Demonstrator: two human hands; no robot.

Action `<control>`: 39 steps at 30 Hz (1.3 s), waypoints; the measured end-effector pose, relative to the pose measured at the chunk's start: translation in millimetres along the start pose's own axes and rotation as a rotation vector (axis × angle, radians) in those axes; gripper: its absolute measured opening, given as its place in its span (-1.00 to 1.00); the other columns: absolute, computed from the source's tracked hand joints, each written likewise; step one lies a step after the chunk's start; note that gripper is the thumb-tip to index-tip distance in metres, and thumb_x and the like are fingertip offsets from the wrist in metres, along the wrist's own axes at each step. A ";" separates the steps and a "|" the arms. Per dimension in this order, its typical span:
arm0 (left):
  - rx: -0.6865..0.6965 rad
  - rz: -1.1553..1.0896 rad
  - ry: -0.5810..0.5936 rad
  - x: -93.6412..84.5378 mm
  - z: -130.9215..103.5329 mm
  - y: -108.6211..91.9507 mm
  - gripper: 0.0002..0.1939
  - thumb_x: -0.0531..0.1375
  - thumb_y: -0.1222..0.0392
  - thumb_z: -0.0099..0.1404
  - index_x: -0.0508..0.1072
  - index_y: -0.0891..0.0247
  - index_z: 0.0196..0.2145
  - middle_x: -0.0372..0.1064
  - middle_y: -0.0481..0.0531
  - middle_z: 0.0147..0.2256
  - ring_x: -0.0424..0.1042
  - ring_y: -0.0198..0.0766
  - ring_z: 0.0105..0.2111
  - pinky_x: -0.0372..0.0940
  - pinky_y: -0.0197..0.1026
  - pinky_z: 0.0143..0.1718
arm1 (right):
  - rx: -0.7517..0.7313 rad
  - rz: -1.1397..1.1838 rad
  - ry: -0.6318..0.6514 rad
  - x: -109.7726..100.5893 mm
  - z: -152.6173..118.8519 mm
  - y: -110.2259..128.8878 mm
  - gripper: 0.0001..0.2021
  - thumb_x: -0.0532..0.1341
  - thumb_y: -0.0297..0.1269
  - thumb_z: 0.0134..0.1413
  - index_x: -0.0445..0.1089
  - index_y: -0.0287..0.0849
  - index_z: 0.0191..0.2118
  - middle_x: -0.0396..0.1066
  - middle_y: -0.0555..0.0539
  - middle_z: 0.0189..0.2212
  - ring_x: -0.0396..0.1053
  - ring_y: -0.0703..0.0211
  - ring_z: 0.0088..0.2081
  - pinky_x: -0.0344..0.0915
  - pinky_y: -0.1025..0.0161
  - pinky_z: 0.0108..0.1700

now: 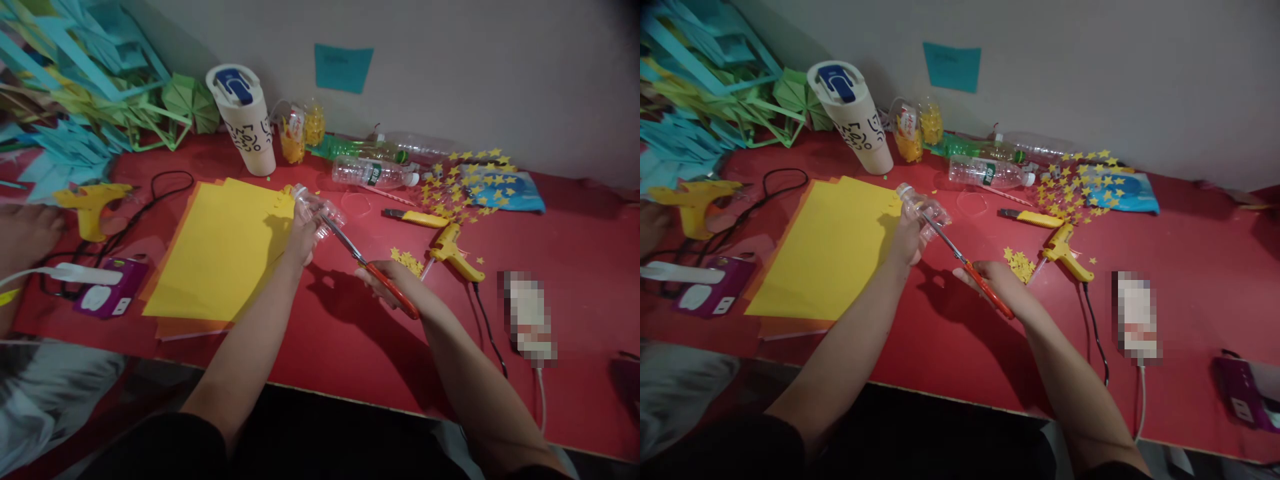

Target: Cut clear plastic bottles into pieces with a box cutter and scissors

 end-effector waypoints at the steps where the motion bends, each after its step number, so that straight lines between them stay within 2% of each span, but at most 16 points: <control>1: 0.002 0.002 -0.001 0.4 -0.3 -0.6 -0.67 0.40 0.25 0.07 0.36 0.11 -0.26 0.41 0.03 -0.20 0.39 0.04 0.09 0.31 0.13 0.13 | 0.003 0.000 -0.005 -0.3 0.5 0.5 -0.35 0.09 0.51 -0.14 0.16 -0.09 -0.57 0.19 0.07 -0.70 0.13 0.30 -0.69 0.08 0.30 -0.59; 6: 0.021 -0.017 0.029 2.4 -0.9 -2.2 -0.62 0.43 0.18 0.04 0.33 0.11 -0.25 0.42 0.04 -0.17 0.36 0.08 0.13 0.31 0.16 0.12 | 0.027 0.001 -0.006 -0.3 1.5 2.2 -0.35 0.09 0.51 -0.17 0.16 -0.09 -0.59 0.16 0.06 -0.75 0.24 0.23 -0.66 0.13 0.30 -0.56; 11: 0.017 0.022 0.012 -0.7 0.1 1.4 -0.62 0.42 0.18 0.04 0.36 0.08 -0.23 0.46 0.03 -0.16 0.38 0.05 0.12 0.32 0.07 0.08 | 0.022 -0.001 -0.012 0.6 1.3 -0.7 -0.37 0.10 0.48 -0.13 0.17 -0.09 -0.57 0.21 0.05 -0.72 0.17 0.29 -0.70 0.08 0.31 -0.60; 16: 0.019 0.096 0.052 0.9 -2.4 5.0 -0.70 0.37 0.26 0.08 0.41 0.05 -0.23 0.49 0.00 -0.18 0.42 -0.04 0.03 0.33 -0.02 0.03 | 0.030 0.097 0.008 3.3 -2.1 -3.1 -0.41 0.13 0.43 -0.09 0.17 -0.09 -0.53 0.10 0.14 -0.72 0.10 0.34 -0.73 0.09 0.33 -0.62; 22: 0.024 0.088 0.070 0.3 -2.3 5.3 -0.68 0.37 0.27 0.08 0.41 0.04 -0.22 0.48 0.00 -0.20 0.41 -0.07 -0.01 0.32 -0.04 0.01 | 0.065 0.131 -0.010 3.6 -2.4 -1.3 -0.43 0.17 0.38 -0.07 0.18 -0.10 -0.54 0.17 0.11 -0.72 0.11 0.36 -0.75 0.04 0.35 -0.68; 27: 0.056 0.085 0.105 -1.4 -0.1 6.5 -0.61 0.42 0.18 0.01 0.41 0.04 -0.21 0.44 -0.02 -0.18 0.41 -0.08 -0.01 0.32 -0.05 0.02 | 0.128 0.075 0.012 1.7 -2.8 2.1 -0.42 0.19 0.38 -0.07 0.18 -0.10 -0.55 0.21 0.08 -0.73 0.19 0.32 -0.75 0.12 0.35 -0.67; 31: 0.066 0.091 0.105 -2.4 -0.1 5.2 -0.63 0.42 0.17 0.02 0.40 0.04 -0.22 0.44 -0.01 -0.16 0.40 -0.07 0.03 0.31 -0.04 0.06 | 0.156 0.078 0.017 0.6 -6.2 5.7 -0.43 0.21 0.37 -0.08 0.18 -0.10 -0.55 0.19 0.08 -0.76 0.20 0.31 -0.75 0.17 0.34 -0.65; 35: 0.072 0.099 0.116 0.3 0.0 4.1 -0.59 0.44 0.15 -0.01 0.40 0.05 -0.22 0.44 0.00 -0.17 0.39 -0.05 0.06 0.31 -0.04 0.08 | 0.090 0.109 -0.013 0.7 -7.8 6.7 -0.44 0.18 0.36 -0.04 0.17 -0.10 -0.54 0.20 0.09 -0.72 0.16 0.35 -0.75 0.15 0.34 -0.64; 39: 0.096 0.084 0.196 5.7 1.6 6.2 -0.55 0.50 0.15 -0.08 0.40 0.08 -0.27 0.41 0.00 -0.26 0.41 -0.05 0.05 0.27 -0.04 0.14 | 0.048 0.123 -0.021 2.5 -6.5 1.4 -0.43 0.11 0.39 -0.03 0.14 -0.08 -0.53 0.10 0.16 -0.75 0.06 0.37 -0.76 0.11 0.33 -0.63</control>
Point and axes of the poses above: each hand's wrist, its own z-axis towards the middle knuckle, its own x-axis out of the palm, y = z × x, the point moved 5 cm from there along z, towards the middle knuckle
